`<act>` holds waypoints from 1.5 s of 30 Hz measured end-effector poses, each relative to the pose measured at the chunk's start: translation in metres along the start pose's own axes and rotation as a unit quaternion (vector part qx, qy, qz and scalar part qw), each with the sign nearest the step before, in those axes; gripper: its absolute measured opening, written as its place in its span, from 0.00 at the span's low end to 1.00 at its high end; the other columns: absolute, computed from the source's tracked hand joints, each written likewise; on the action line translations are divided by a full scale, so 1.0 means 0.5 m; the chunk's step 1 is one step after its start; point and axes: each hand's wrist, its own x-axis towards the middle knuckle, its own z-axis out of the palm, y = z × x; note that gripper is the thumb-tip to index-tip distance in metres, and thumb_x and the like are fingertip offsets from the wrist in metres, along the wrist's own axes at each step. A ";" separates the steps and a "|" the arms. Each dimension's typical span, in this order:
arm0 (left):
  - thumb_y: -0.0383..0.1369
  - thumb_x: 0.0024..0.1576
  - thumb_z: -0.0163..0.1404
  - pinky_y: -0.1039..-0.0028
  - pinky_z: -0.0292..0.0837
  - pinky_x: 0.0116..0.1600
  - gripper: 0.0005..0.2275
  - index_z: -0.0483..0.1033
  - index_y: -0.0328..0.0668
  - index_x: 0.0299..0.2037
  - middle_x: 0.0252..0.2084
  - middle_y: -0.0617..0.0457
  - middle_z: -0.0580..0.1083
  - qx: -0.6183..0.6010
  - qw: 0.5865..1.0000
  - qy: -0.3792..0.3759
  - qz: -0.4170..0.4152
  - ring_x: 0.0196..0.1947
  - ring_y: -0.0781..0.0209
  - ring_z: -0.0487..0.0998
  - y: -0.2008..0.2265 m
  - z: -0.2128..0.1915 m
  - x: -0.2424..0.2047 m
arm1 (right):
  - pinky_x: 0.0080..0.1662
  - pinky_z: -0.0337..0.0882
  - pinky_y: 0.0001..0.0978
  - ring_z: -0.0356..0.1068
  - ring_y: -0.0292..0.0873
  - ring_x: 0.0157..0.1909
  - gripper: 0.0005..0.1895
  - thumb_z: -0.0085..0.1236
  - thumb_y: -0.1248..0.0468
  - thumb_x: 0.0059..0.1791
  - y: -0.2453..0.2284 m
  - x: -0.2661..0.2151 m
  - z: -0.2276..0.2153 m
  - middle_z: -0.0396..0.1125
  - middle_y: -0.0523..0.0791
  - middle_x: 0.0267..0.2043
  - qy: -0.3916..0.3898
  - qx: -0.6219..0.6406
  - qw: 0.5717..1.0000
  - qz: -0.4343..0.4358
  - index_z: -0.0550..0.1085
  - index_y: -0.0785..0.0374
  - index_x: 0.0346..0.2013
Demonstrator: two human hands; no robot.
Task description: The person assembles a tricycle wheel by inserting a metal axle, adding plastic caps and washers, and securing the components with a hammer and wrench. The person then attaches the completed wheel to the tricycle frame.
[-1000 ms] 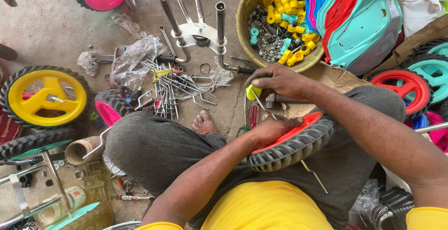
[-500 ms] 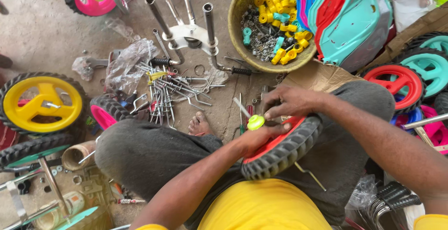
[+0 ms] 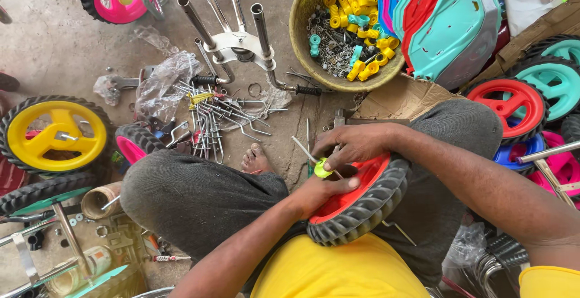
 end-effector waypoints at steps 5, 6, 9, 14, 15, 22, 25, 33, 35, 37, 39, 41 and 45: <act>0.30 0.52 0.62 0.65 0.76 0.56 0.22 0.70 0.28 0.54 0.47 0.48 0.75 -0.070 0.996 0.059 0.011 0.47 0.57 0.78 -0.012 -0.014 -0.015 | 0.58 0.68 0.38 0.69 0.46 0.57 0.28 0.56 0.51 0.49 0.002 0.011 0.009 0.68 0.49 0.55 -0.006 -0.053 0.999 0.001 0.72 0.61 0.60; 0.30 0.52 0.62 0.64 0.75 0.57 0.22 0.70 0.28 0.55 0.47 0.47 0.75 -0.111 0.992 0.060 0.018 0.48 0.56 0.77 -0.014 -0.016 -0.013 | 0.59 0.67 0.38 0.68 0.46 0.58 0.27 0.55 0.51 0.50 0.006 0.010 0.008 0.68 0.49 0.56 -0.004 -0.043 0.999 0.002 0.71 0.62 0.60; 0.31 0.53 0.62 0.61 0.75 0.61 0.23 0.69 0.29 0.56 0.50 0.44 0.75 -0.188 0.980 0.054 0.030 0.52 0.53 0.77 -0.016 -0.025 -0.010 | 0.59 0.66 0.38 0.68 0.47 0.59 0.26 0.54 0.51 0.51 0.019 0.002 0.002 0.69 0.49 0.56 0.000 -0.030 1.000 0.004 0.72 0.62 0.60; 0.44 0.59 0.56 0.63 0.71 0.58 0.28 0.67 0.29 0.63 0.57 0.42 0.75 -0.142 0.990 0.006 0.020 0.55 0.55 0.76 -0.021 -0.048 -0.007 | 0.52 0.73 0.39 0.75 0.46 0.49 0.23 0.58 0.53 0.48 0.025 0.007 -0.012 0.75 0.48 0.47 0.024 -0.033 0.998 -0.044 0.78 0.66 0.51; 0.46 0.60 0.54 0.62 0.71 0.59 0.29 0.67 0.28 0.63 0.57 0.41 0.75 -0.131 0.991 0.000 0.024 0.56 0.55 0.75 -0.027 -0.049 -0.006 | 0.49 0.73 0.39 0.75 0.46 0.46 0.22 0.58 0.54 0.47 0.026 0.009 -0.009 0.75 0.48 0.44 0.015 -0.033 0.999 -0.015 0.78 0.66 0.49; 0.53 0.64 0.45 0.62 0.75 0.57 0.29 0.67 0.33 0.63 0.56 0.43 0.75 -0.131 0.988 -0.005 0.075 0.55 0.54 0.77 -0.037 -0.049 0.005 | 0.43 0.75 0.41 0.74 0.45 0.38 0.20 0.60 0.52 0.46 0.019 0.014 -0.025 0.76 0.50 0.36 -0.005 -0.022 0.995 0.101 0.80 0.65 0.45; 0.53 0.64 0.43 0.63 0.77 0.52 0.28 0.70 0.31 0.60 0.53 0.43 0.76 -0.077 0.993 0.041 0.074 0.51 0.53 0.79 -0.038 -0.059 0.006 | 0.45 0.76 0.38 0.77 0.44 0.40 0.21 0.55 0.51 0.48 0.023 -0.004 -0.024 0.77 0.46 0.40 0.012 -0.011 0.998 0.060 0.79 0.60 0.49; 0.41 0.65 0.53 0.69 0.73 0.39 0.20 0.82 0.22 0.43 0.38 0.38 0.79 0.239 0.964 0.111 0.017 0.35 0.59 0.76 -0.063 -0.080 0.017 | 0.51 0.72 0.39 0.75 0.50 0.50 0.19 0.59 0.56 0.50 0.024 -0.160 0.042 0.75 0.49 0.48 0.409 -0.118 0.904 0.027 0.77 0.64 0.50; 0.41 0.65 0.52 0.72 0.71 0.38 0.20 0.83 0.24 0.47 0.37 0.42 0.78 0.167 0.983 0.079 0.012 0.33 0.65 0.75 -0.063 -0.081 0.026 | 0.52 0.72 0.38 0.76 0.49 0.50 0.16 0.59 0.59 0.51 0.024 -0.186 0.079 0.75 0.50 0.48 0.506 -0.099 0.857 0.013 0.77 0.65 0.49; 0.40 0.64 0.52 0.72 0.73 0.41 0.19 0.82 0.25 0.48 0.39 0.45 0.79 0.091 0.993 0.077 -0.017 0.35 0.64 0.77 -0.069 -0.077 0.022 | 0.54 0.73 0.37 0.76 0.48 0.51 0.13 0.59 0.61 0.53 0.023 -0.184 0.136 0.75 0.50 0.48 0.589 -0.068 0.805 0.006 0.77 0.65 0.49; 0.39 0.63 0.53 0.73 0.76 0.43 0.18 0.80 0.27 0.50 0.41 0.47 0.80 0.026 0.996 0.070 -0.038 0.37 0.64 0.79 -0.053 -0.079 0.040 | 0.57 0.73 0.37 0.76 0.48 0.53 0.11 0.57 0.63 0.55 0.021 -0.157 0.180 0.75 0.50 0.49 0.642 -0.073 0.763 -0.018 0.77 0.66 0.49; 0.39 0.61 0.53 0.73 0.78 0.46 0.18 0.79 0.28 0.51 0.43 0.49 0.80 -0.049 0.994 0.067 -0.066 0.38 0.63 0.81 -0.055 -0.070 0.049 | 0.58 0.73 0.37 0.76 0.47 0.53 0.10 0.55 0.64 0.56 0.024 -0.134 0.208 0.75 0.50 0.49 0.671 -0.050 0.739 -0.032 0.77 0.66 0.49; 0.41 0.63 0.48 0.75 0.76 0.43 0.21 0.74 0.32 0.59 0.43 0.54 0.79 -0.127 0.989 -0.053 -0.055 0.38 0.66 0.78 -0.039 -0.049 0.075 | 0.59 0.73 0.37 0.74 0.46 0.56 0.13 0.56 0.62 0.56 0.016 -0.139 0.211 0.73 0.51 0.52 0.680 -0.021 0.729 -0.074 0.76 0.67 0.50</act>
